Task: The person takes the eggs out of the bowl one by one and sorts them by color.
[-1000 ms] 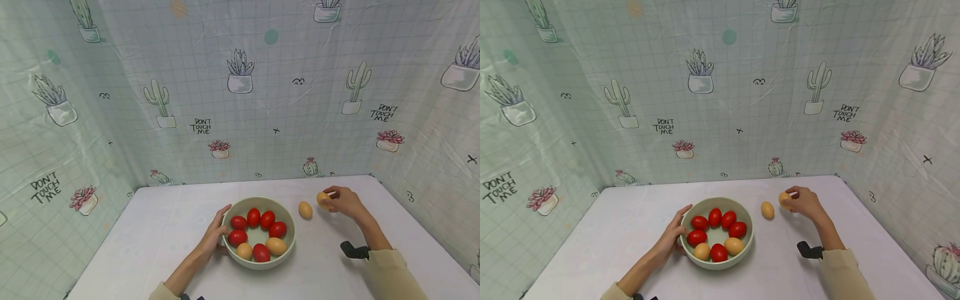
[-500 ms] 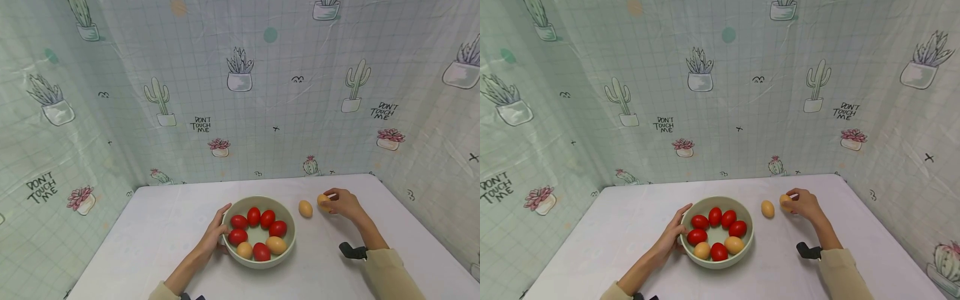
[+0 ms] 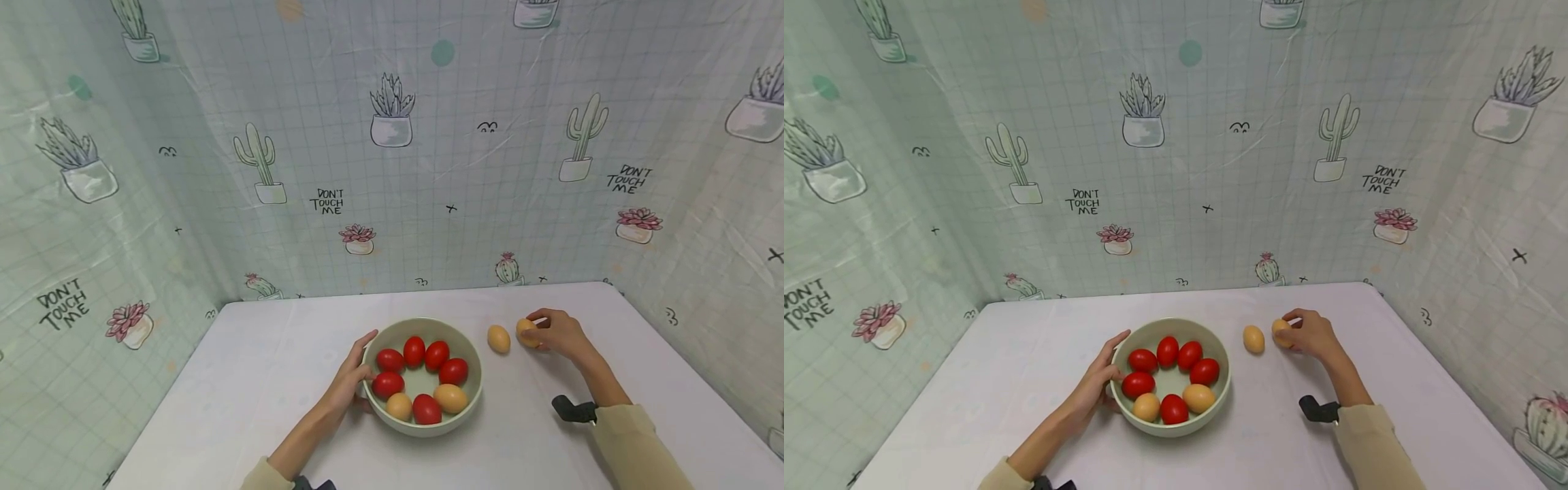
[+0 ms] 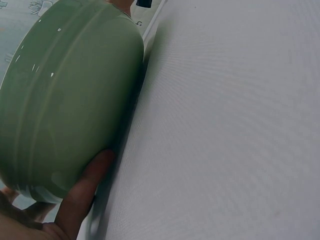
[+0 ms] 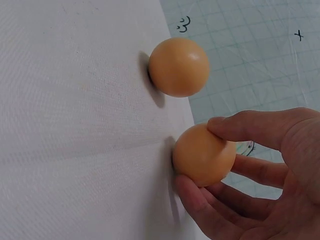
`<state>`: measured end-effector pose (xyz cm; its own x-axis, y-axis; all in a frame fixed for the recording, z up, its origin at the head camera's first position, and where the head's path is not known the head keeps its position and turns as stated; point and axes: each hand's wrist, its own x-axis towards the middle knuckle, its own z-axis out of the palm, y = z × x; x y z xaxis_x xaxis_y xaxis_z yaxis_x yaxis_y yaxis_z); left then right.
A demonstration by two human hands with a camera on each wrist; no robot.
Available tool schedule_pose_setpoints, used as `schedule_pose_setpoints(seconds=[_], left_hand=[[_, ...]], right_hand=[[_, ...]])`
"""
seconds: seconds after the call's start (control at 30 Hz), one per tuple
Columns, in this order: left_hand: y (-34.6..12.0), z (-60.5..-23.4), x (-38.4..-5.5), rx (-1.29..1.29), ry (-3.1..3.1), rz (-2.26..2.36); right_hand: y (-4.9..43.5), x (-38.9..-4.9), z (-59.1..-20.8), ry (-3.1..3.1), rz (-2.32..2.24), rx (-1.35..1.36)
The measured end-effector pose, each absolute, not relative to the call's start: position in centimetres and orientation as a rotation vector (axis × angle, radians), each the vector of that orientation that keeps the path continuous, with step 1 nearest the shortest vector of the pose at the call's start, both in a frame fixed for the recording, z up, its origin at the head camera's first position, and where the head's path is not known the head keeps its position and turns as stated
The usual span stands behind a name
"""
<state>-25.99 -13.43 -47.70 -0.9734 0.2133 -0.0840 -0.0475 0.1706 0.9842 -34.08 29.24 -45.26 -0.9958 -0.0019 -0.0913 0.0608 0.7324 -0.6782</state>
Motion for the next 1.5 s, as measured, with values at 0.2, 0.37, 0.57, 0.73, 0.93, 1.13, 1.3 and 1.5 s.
schedule_pose_setpoints(seconds=[0.2, 0.37, 0.57, 0.73, 0.93, 1.13, 1.3, 1.5], left_hand=[[-13.41, -47.65, -26.06, 0.158, 2.244, 1.893], [-13.40, -47.62, -26.11, 0.149, 2.247, 1.892], [-13.38, -47.54, -26.09, 0.159, 2.243, 1.892], [-13.38, -47.52, -26.13, 0.164, 2.245, 1.891], [-13.32, -47.51, -26.09, 0.153, 2.247, 1.889], [-13.27, -47.51, -26.11, 0.150, 2.252, 1.887], [-13.30, -47.50, -26.08, 0.150, 2.256, 1.883], [-13.28, -47.58, -26.07, 0.158, 2.247, 1.893]], right_hand=[[29.38, -34.15, -45.33, 2.855, -1.104, 0.032], [29.30, -34.18, -45.22, 2.842, -1.108, 0.041], [29.18, -34.16, -45.34, 2.829, -1.112, 0.041], [29.08, -33.97, -45.13, 2.828, -1.111, 0.035], [29.02, -33.95, -45.08, 2.808, -1.113, 0.043], [29.11, -34.00, -45.12, 2.794, -1.112, 0.057], [29.04, -34.01, -45.12, 2.789, -1.104, 0.070], [29.03, -33.85, -45.06, 2.787, -1.105, 0.063]])
